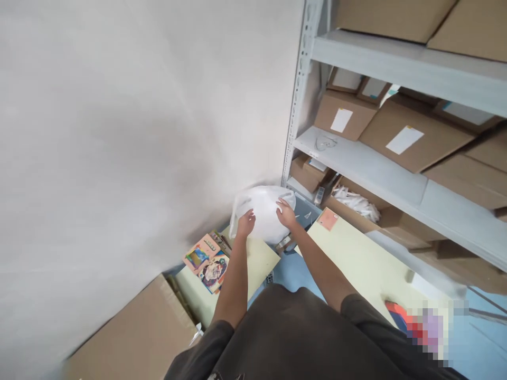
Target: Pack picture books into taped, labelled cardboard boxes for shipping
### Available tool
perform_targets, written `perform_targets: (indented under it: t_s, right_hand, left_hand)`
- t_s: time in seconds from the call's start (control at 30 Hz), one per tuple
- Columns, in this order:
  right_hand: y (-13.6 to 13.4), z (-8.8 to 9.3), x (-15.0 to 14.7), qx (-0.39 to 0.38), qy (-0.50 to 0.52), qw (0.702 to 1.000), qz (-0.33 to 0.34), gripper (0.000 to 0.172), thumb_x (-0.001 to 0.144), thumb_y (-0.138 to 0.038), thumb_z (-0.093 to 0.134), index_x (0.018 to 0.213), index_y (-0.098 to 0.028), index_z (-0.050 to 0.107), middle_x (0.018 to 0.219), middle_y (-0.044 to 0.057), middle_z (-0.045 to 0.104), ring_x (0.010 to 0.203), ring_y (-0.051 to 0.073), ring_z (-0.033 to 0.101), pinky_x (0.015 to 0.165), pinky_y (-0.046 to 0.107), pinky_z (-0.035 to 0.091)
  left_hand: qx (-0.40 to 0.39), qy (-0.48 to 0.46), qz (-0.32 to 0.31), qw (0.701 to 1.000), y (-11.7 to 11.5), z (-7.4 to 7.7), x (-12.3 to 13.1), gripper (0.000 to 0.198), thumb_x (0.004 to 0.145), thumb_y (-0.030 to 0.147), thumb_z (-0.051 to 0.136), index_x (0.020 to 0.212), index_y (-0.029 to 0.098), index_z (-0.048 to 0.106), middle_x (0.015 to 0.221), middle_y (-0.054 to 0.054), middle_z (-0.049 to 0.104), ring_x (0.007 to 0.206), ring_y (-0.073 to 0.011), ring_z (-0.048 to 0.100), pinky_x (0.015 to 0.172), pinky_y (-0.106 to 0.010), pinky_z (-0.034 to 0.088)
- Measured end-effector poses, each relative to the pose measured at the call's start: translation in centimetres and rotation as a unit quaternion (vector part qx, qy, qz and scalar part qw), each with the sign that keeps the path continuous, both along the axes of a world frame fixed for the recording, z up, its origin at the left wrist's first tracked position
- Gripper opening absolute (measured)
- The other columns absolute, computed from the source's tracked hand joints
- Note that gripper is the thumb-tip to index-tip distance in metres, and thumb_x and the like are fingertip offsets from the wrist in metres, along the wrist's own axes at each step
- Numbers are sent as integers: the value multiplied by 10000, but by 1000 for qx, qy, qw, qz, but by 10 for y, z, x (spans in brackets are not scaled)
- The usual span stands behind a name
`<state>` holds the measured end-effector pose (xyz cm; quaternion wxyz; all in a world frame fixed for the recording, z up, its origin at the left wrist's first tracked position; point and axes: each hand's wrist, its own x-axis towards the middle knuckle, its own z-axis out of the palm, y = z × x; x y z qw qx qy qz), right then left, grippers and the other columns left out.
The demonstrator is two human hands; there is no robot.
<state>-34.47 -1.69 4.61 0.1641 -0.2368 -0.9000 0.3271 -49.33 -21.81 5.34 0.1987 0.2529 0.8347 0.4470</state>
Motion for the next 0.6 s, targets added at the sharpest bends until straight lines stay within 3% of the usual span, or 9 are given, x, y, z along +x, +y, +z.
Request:
perform_targets:
  t_s: [0.07, 0.17, 0.27, 0.33, 0.47, 0.53, 0.6]
  right_hand:
    - [-3, -17, -25, -1, -36, 999, 14, 498, 1014, -221, 472, 1469, -148, 663, 1594, 153, 596, 1543, 254, 484, 1315, 454, 369]
    - [-5, -42, -51, -3, -121, 992, 33, 493, 1020, -207, 473, 1472, -147, 659, 1575, 160, 616, 1530, 258, 505, 1306, 455, 378]
    - [-4, -64, -61, 25, -207, 975, 78, 532, 1006, -201, 519, 1526, -152, 618, 1580, 176, 609, 1542, 293, 490, 1293, 478, 379]
    - [-2, -75, -59, 56, -259, 956, 124, 563, 1003, -201, 523, 1560, -157, 589, 1539, 187, 642, 1511, 314, 521, 1260, 487, 409]
    - [0, -90, -40, 55, -329, 925, 184, 523, 997, -225, 544, 1508, -196, 649, 1380, 168, 743, 1311, 308, 680, 1144, 432, 506]
    - [1, -94, -29, 32, -343, 921, 183, 501, 979, -251, 588, 1466, -184, 684, 1407, 182, 726, 1283, 320, 698, 1120, 432, 529]
    - [1, -96, -23, 16, -331, 928, 167, 532, 978, -251, 588, 1499, -160, 653, 1505, 200, 663, 1371, 329, 649, 1165, 454, 507]
  left_hand:
    - [-53, -19, 7, 998, 10, -18, -17, 433, 941, 285, 685, 1348, 146, 732, 1192, -178, 811, 1099, -287, 785, 1080, -459, 575]
    - [-104, -31, 14, 994, 31, -46, -32, 467, 926, 252, 685, 1368, 102, 711, 1349, -248, 740, 1292, -328, 710, 1177, -483, 491]
    - [-150, -20, 14, 988, 49, -72, -40, 557, 873, 247, 716, 1406, 90, 681, 1514, -279, 627, 1478, -373, 560, 1241, -488, 410]
    - [-184, -10, -3, 983, 57, -85, -42, 629, 855, 260, 722, 1454, 84, 644, 1527, -286, 613, 1498, -381, 533, 1235, -478, 407]
    - [-249, -22, -42, 967, 65, -97, -42, 636, 845, 242, 717, 1465, 116, 648, 1399, -242, 714, 1359, -359, 648, 1129, -434, 491]
    - [-284, -30, -46, 957, 66, -95, -39, 468, 867, 210, 681, 1326, 145, 744, 1298, -212, 764, 1264, -343, 700, 1051, -405, 529]
    - [-301, -28, -48, 952, 63, -91, -34, 294, 906, 203, 629, 1135, 163, 810, 1177, -196, 795, 1174, -331, 731, 988, -392, 545]
